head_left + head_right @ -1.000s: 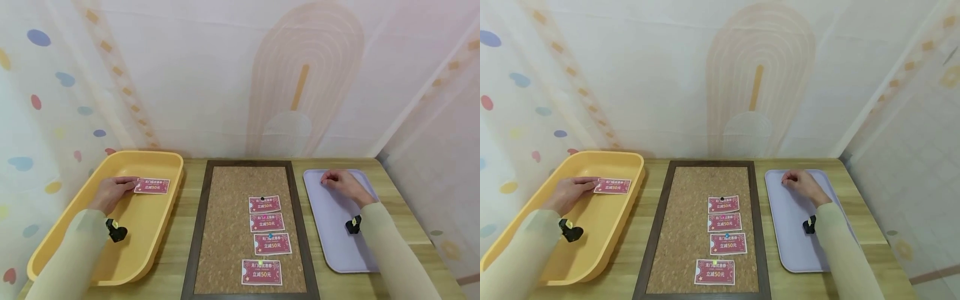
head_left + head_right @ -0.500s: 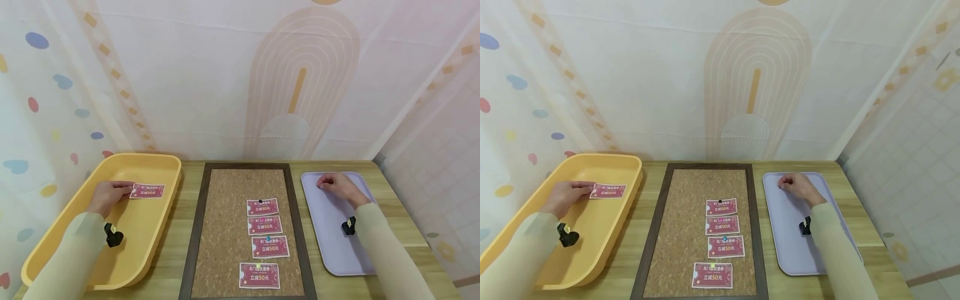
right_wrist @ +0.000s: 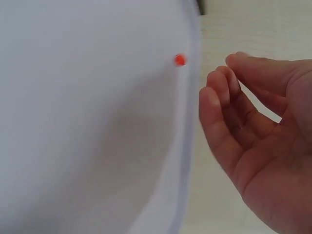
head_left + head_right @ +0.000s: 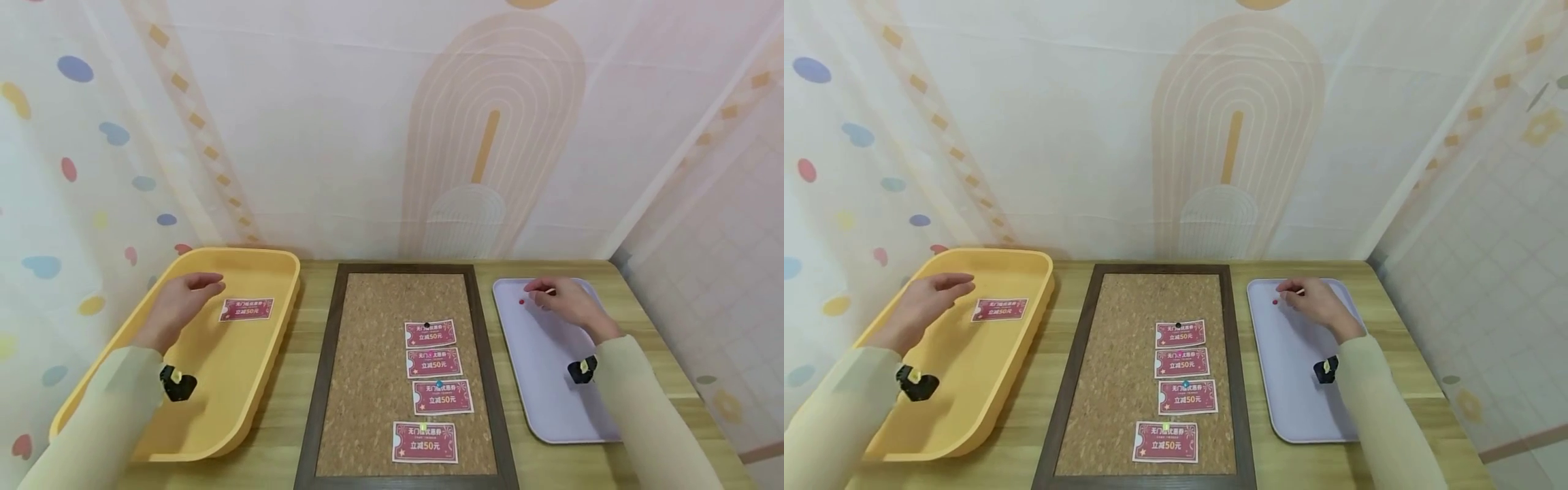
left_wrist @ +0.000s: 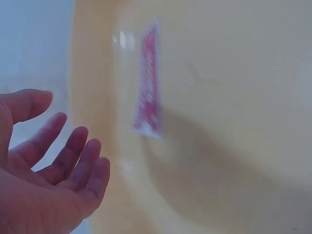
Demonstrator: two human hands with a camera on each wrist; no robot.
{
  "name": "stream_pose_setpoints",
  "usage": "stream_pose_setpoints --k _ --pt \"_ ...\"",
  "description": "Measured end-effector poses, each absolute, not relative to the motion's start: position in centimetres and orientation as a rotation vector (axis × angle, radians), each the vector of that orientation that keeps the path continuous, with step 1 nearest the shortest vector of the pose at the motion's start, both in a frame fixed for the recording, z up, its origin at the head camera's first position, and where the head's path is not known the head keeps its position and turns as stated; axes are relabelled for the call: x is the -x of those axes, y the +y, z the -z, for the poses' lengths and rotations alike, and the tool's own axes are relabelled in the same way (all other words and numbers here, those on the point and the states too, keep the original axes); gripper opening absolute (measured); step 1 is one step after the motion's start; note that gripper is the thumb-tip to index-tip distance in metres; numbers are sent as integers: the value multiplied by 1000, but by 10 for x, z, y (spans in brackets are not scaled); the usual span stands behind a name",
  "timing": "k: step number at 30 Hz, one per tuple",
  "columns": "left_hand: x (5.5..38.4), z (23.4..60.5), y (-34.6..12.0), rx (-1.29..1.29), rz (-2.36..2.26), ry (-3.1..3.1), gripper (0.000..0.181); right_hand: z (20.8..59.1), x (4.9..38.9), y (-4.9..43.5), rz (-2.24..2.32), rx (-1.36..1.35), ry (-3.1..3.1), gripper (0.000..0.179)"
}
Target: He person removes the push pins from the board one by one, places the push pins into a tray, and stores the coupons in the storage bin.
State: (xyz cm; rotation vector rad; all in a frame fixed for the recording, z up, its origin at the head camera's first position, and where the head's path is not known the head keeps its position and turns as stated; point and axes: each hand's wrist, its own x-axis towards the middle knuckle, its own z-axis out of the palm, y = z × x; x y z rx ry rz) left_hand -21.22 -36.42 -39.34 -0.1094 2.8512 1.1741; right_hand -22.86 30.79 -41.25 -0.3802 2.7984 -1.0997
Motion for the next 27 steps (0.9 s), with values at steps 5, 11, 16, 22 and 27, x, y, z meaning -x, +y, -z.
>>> stream_pose_setpoints --k 5,11,16,22,27 --pt "202 374 -333 43 -1199 2968 58 406 220 303 1159 389 2797 29" --pt "187 358 -288 -56 -1450 2978 49 402 208 291 1238 410 2886 27" --pt "175 353 -256 -147 -1618 2934 41 398 201 274 1363 450 2955 25" --pt "164 351 -221 -246 -1659 2837 40 391 193 257 1433 435 2973 25" --pt "159 356 -198 -323 -1725 2749 36 389 189 246 1491 482 2946 24"
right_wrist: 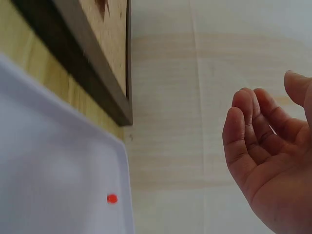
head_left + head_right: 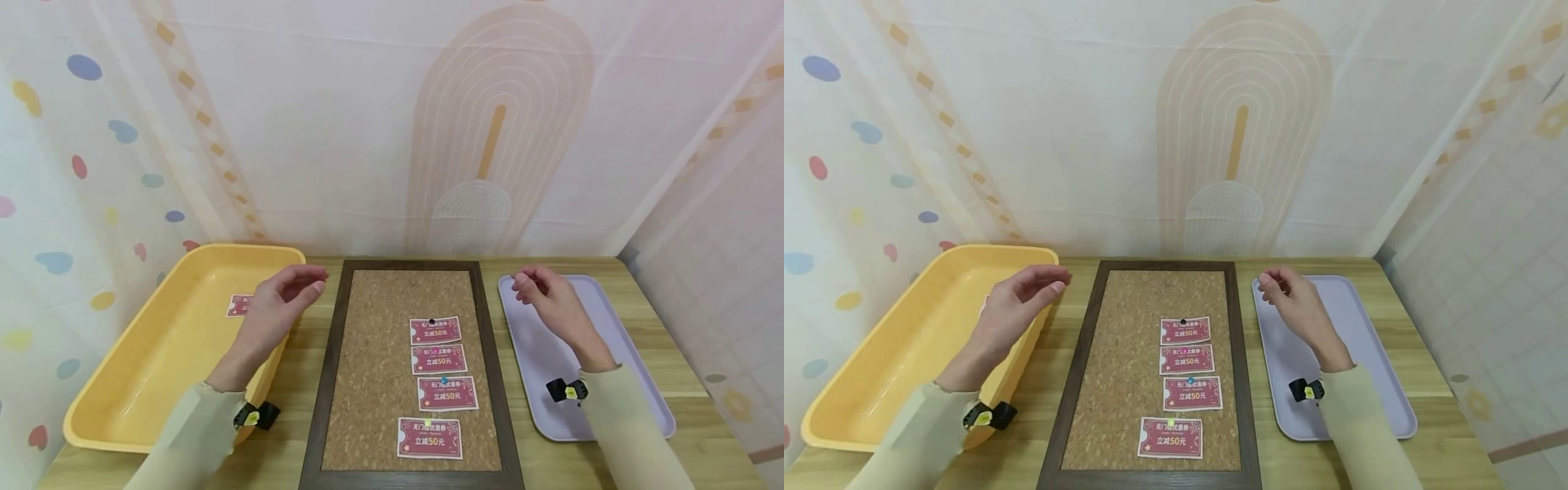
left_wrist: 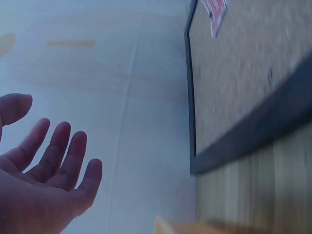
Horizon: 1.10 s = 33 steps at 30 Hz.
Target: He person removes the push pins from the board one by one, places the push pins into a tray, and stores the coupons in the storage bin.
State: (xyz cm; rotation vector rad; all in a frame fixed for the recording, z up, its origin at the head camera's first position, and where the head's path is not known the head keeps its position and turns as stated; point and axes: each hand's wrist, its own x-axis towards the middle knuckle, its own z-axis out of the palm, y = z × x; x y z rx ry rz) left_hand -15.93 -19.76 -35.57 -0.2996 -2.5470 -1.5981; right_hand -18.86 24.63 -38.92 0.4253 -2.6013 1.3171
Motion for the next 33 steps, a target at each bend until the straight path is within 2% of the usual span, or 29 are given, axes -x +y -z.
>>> stream_pose_setpoints --k 13,25,33 --pt "154 375 -154 358 1913 -2416 33 397 178 218 -1390 -532 -2627 22" --pt "161 394 -124 338 2110 -2432 29 397 179 200 -1344 -651 -2727 29" --pt "166 408 -110 317 2111 -2507 31 401 186 189 -1234 -799 -2757 21"
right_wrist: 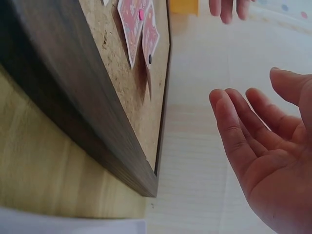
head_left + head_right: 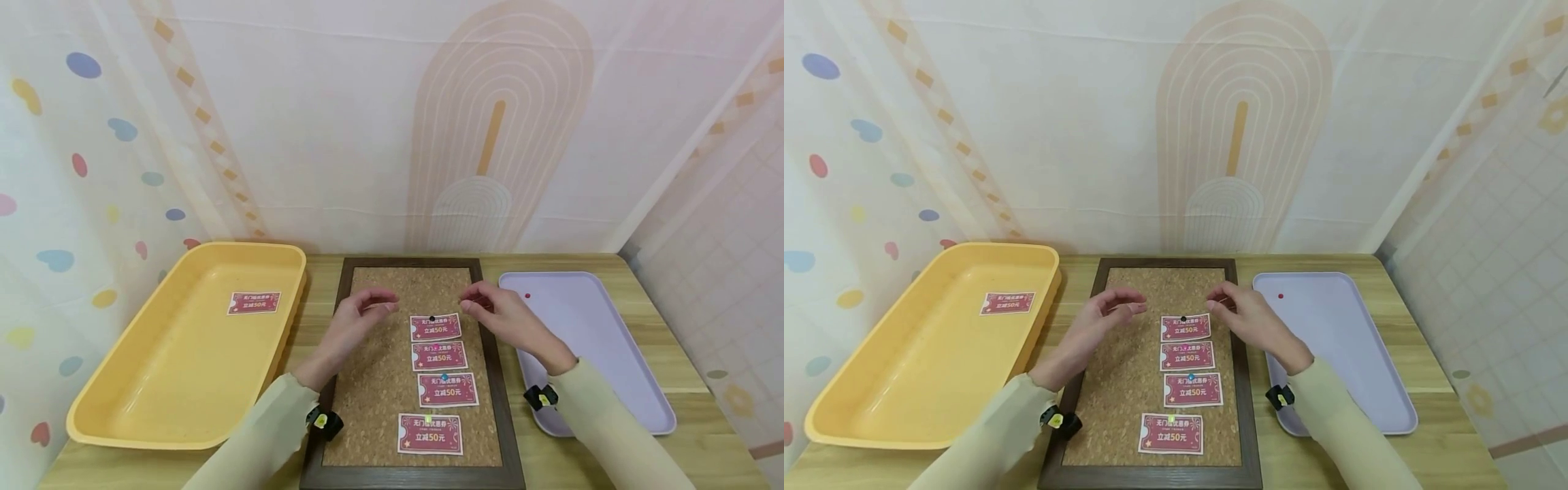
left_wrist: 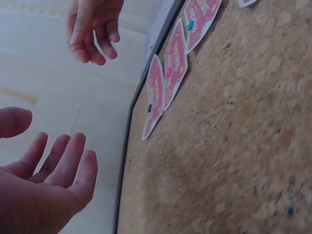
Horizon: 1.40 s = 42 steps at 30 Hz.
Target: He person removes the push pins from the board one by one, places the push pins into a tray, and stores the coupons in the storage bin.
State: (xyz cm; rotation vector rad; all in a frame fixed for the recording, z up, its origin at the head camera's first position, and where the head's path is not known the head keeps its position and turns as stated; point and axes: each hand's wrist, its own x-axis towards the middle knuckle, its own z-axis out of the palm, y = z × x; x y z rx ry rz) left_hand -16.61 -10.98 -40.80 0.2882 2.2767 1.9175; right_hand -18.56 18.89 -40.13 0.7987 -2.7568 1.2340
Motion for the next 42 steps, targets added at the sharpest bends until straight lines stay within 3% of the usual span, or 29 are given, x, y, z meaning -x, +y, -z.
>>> stream_pose_setpoints --k 12,42 --pt "178 422 -98 -193 -1865 2245 41 408 197 171 -1279 -892 -2850 25" --pt "198 434 -80 -27 -1879 2065 41 425 212 157 -1148 -847 -3029 17"
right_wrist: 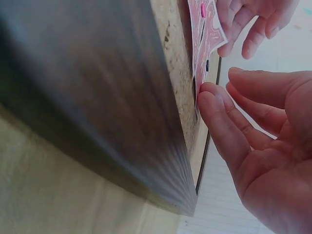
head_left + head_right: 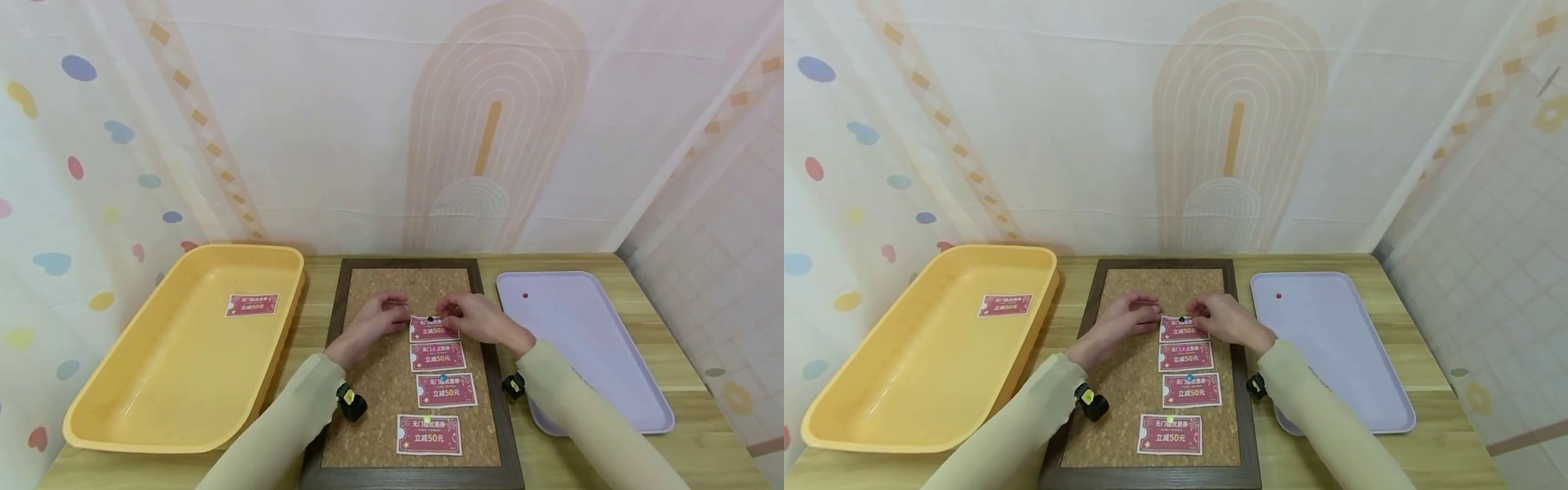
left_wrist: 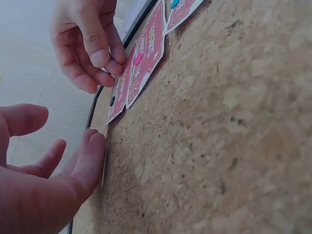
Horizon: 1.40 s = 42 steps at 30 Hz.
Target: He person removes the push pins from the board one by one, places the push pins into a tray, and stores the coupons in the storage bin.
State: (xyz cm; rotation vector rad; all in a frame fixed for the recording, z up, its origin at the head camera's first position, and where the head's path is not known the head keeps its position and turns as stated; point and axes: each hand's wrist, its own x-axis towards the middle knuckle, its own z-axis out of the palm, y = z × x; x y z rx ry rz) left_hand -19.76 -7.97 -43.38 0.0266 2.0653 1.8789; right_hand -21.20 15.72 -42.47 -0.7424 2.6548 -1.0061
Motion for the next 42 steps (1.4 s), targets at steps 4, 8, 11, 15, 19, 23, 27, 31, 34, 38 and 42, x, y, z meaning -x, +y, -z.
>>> stream_pose_setpoints --k 4,8,11,15,19,23,27,31,34,38,42 --pt "202 440 -77 -51 -1825 2139 37 423 213 155 993 725 2651 17" --pt "205 443 -74 -119 -1662 2323 30 421 213 153 966 702 2655 16" --pt "206 440 -71 -164 -1530 2448 24 420 213 151 940 700 2672 16" --pt "206 437 -69 -182 -1445 2529 16 421 217 147 908 712 2691 14" --pt "208 437 -71 -176 -1438 2545 11 421 221 142 901 708 2684 12" --pt "209 437 -73 -191 -1441 2537 10 421 223 139 905 688 2675 8" --pt "209 441 -74 -188 -1423 2528 8 424 225 139 912 693 2657 6" --pt "208 442 -75 -192 -1417 2522 7 426 226 138 898 695 2649 5" --pt "207 442 -75 -198 -1429 2521 7 426 227 136 893 693 2656 4" --pt "207 443 -76 -188 -1428 2527 8 426 229 135 905 697 2640 4" --pt "208 443 -75 -181 -1420 2534 8 425 230 137 906 696 2634 4"
